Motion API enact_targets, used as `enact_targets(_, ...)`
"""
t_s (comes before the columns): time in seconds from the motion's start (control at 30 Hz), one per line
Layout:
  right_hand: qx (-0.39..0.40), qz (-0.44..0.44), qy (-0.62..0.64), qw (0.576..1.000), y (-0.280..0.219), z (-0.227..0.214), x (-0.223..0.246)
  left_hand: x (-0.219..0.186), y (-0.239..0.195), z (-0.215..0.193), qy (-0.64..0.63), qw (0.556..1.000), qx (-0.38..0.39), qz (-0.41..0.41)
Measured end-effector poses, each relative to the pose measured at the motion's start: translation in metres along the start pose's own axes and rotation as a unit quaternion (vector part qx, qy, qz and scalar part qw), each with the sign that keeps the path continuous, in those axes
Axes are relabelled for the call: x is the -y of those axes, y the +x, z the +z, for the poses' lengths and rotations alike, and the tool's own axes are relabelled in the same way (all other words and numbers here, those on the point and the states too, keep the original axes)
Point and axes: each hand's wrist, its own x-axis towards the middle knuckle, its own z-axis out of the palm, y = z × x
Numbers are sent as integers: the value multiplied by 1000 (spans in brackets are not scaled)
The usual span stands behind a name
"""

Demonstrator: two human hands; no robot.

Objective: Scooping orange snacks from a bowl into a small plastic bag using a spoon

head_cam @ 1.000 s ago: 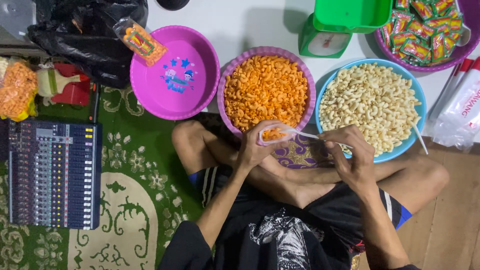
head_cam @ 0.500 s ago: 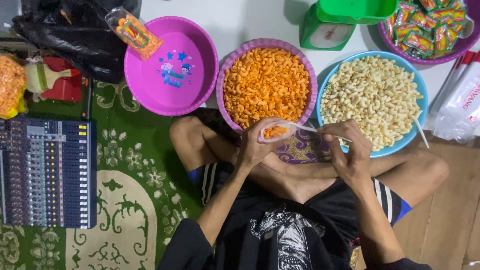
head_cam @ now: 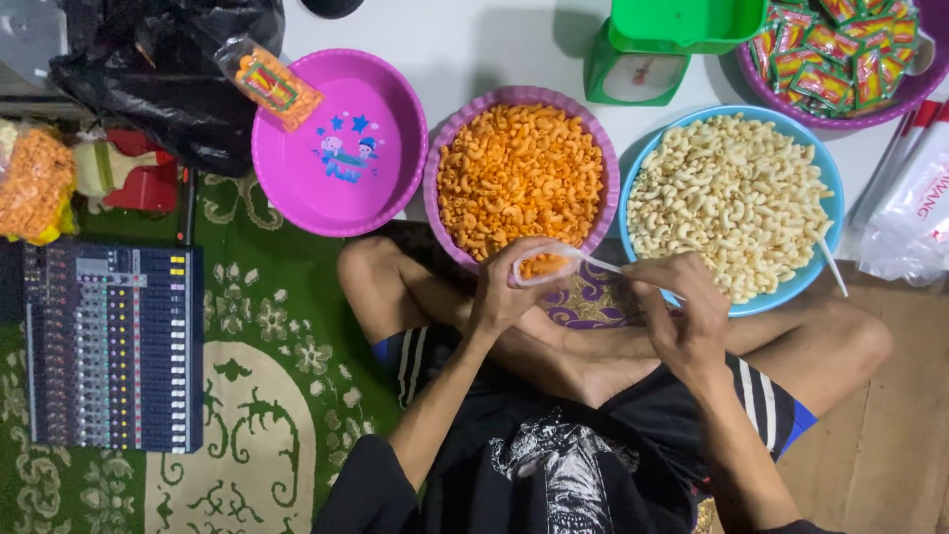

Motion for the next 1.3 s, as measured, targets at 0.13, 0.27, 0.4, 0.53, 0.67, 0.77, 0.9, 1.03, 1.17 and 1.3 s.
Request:
enact_targets(0.13,-38,25,15,999,-13,-7,-21,10,-2,1,-24,1000,-3,-16)
enact_targets(0.27,-96,73,56,991,-16,-13,-26,-6,8,-6,-79,997,-9,-18)
enact_targets(0.4,-66,36,95,993,-22,-6,-34,-33,14,-15,-93,995,9,-17)
enact_targets(0.53,-19,2,52,998,-15,4,-14,-29,7,-20,-36,999,16,-9)
enact_targets(0.67,-12,-40,7,999,-8,10,1,-26,3,-23,-27,999,36,-23)
enact_targets(0.77,-20,-38,3,999,-10,11,8,-25,1,-25,-23,999,29,-25)
enact_targets(0.9,-6,-32,19,999,-8,26,15,-26,0,-28,-26,999,28,-24)
enact_targets(1.03,-38,19,75,996,-19,24,-7,-17,-3,-34,-82,996,18,-42)
enact_targets(1.17,-127,65,50,989,-14,23,-29,-6,-2,-44,-174,983,-26,-58)
enact_targets(1.3,-105,135,33,985,4,37,-41,16,-1,-63,-215,973,-71,-53)
